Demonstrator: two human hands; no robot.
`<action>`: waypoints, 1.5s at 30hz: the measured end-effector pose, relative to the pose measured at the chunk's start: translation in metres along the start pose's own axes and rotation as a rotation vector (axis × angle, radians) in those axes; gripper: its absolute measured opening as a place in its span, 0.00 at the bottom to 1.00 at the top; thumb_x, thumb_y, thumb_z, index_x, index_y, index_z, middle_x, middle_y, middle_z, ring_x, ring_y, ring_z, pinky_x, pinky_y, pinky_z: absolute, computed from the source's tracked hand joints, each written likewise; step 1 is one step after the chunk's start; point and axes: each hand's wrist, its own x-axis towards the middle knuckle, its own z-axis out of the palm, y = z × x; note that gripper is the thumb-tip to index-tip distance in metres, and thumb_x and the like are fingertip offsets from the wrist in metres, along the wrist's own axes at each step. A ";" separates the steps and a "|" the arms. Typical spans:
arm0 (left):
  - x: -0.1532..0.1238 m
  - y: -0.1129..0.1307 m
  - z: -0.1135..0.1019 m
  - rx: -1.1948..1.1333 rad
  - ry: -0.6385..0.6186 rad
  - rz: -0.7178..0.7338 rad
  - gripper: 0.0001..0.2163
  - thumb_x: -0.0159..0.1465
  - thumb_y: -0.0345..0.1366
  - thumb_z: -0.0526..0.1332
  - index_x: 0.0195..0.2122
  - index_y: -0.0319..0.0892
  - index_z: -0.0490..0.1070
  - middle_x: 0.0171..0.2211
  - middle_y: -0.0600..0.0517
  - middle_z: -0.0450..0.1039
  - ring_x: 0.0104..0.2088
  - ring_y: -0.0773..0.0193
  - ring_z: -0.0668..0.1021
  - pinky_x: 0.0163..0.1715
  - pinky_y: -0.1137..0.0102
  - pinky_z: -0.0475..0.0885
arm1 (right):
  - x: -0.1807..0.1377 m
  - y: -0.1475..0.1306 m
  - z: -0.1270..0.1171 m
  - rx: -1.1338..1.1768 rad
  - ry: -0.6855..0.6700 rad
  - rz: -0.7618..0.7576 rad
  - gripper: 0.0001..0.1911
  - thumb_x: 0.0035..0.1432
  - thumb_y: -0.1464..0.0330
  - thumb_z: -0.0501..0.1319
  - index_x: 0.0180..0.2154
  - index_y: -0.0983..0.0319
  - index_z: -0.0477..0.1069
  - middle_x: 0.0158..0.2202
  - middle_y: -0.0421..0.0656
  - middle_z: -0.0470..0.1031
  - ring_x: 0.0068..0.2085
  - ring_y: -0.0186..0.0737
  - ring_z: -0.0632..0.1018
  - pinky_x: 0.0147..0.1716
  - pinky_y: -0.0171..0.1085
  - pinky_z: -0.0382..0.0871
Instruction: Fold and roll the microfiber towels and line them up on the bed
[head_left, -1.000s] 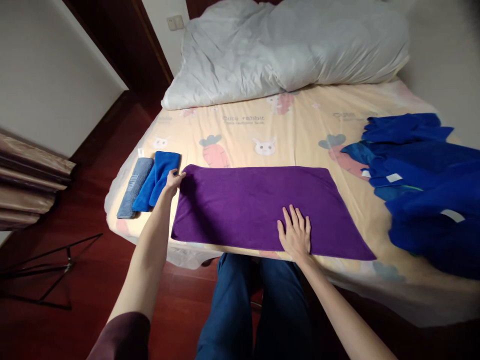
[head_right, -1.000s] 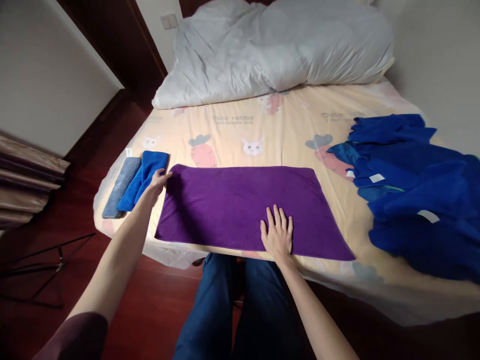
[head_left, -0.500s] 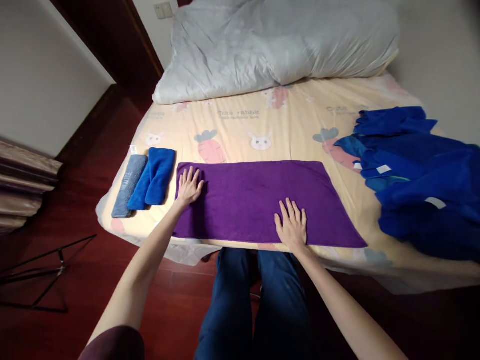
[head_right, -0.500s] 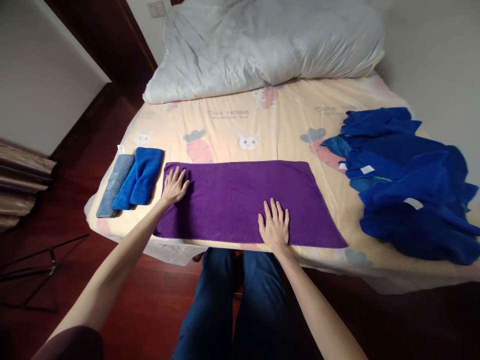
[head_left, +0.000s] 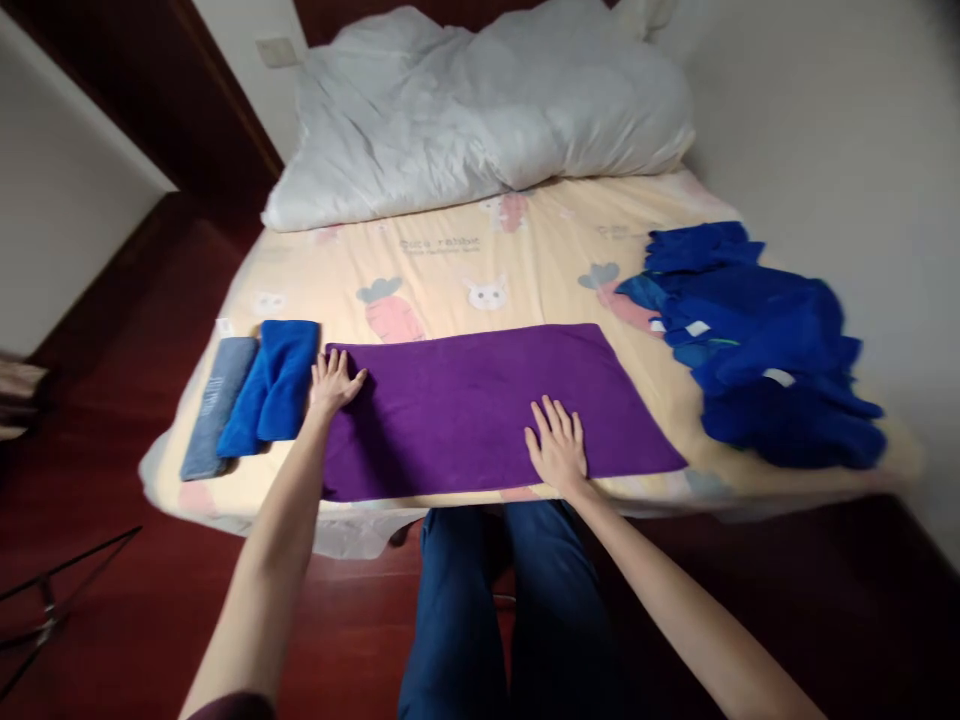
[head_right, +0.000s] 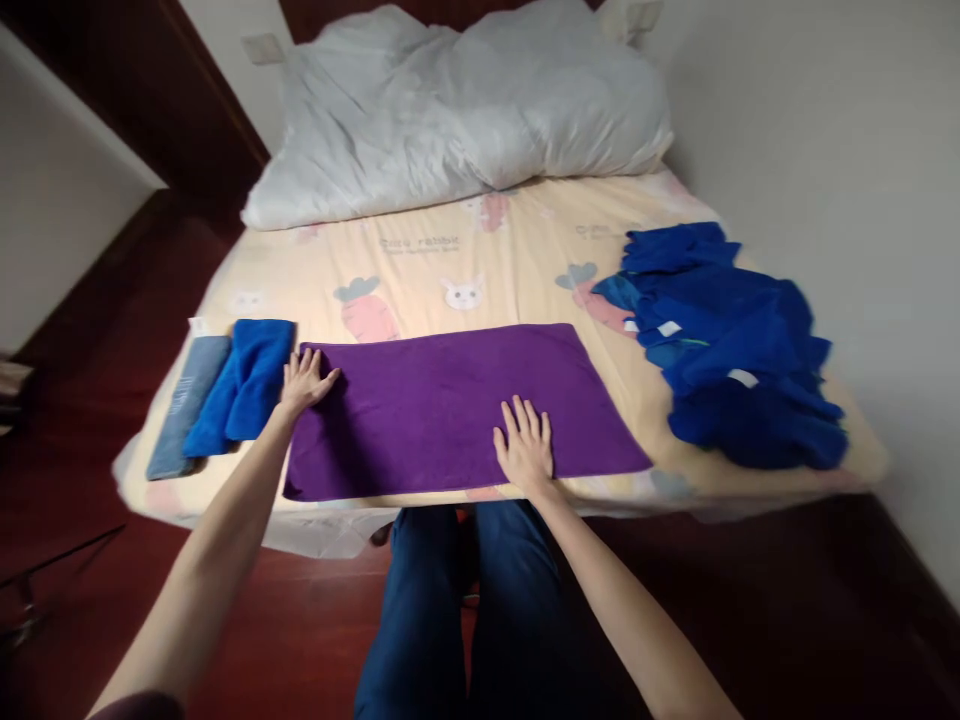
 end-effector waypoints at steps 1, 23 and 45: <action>-0.011 0.008 0.005 -0.019 0.038 0.064 0.37 0.65 0.54 0.56 0.70 0.37 0.58 0.73 0.36 0.49 0.74 0.34 0.44 0.69 0.38 0.41 | 0.001 0.000 -0.001 -0.004 -0.010 0.005 0.29 0.73 0.60 0.46 0.71 0.60 0.55 0.73 0.49 0.53 0.72 0.53 0.56 0.70 0.59 0.45; -0.141 0.012 0.035 0.063 0.131 0.157 0.31 0.72 0.49 0.47 0.73 0.41 0.53 0.75 0.43 0.43 0.74 0.44 0.46 0.71 0.44 0.45 | 0.190 0.148 0.000 -0.063 -0.265 0.245 0.35 0.73 0.54 0.40 0.73 0.65 0.44 0.76 0.49 0.39 0.75 0.46 0.44 0.73 0.54 0.38; -0.235 0.001 0.020 0.008 0.190 -0.049 0.31 0.73 0.46 0.43 0.72 0.31 0.50 0.75 0.35 0.40 0.74 0.43 0.44 0.70 0.42 0.42 | -0.011 0.179 -0.066 -0.072 -0.125 0.050 0.32 0.73 0.59 0.41 0.71 0.67 0.52 0.74 0.52 0.50 0.75 0.49 0.49 0.72 0.59 0.41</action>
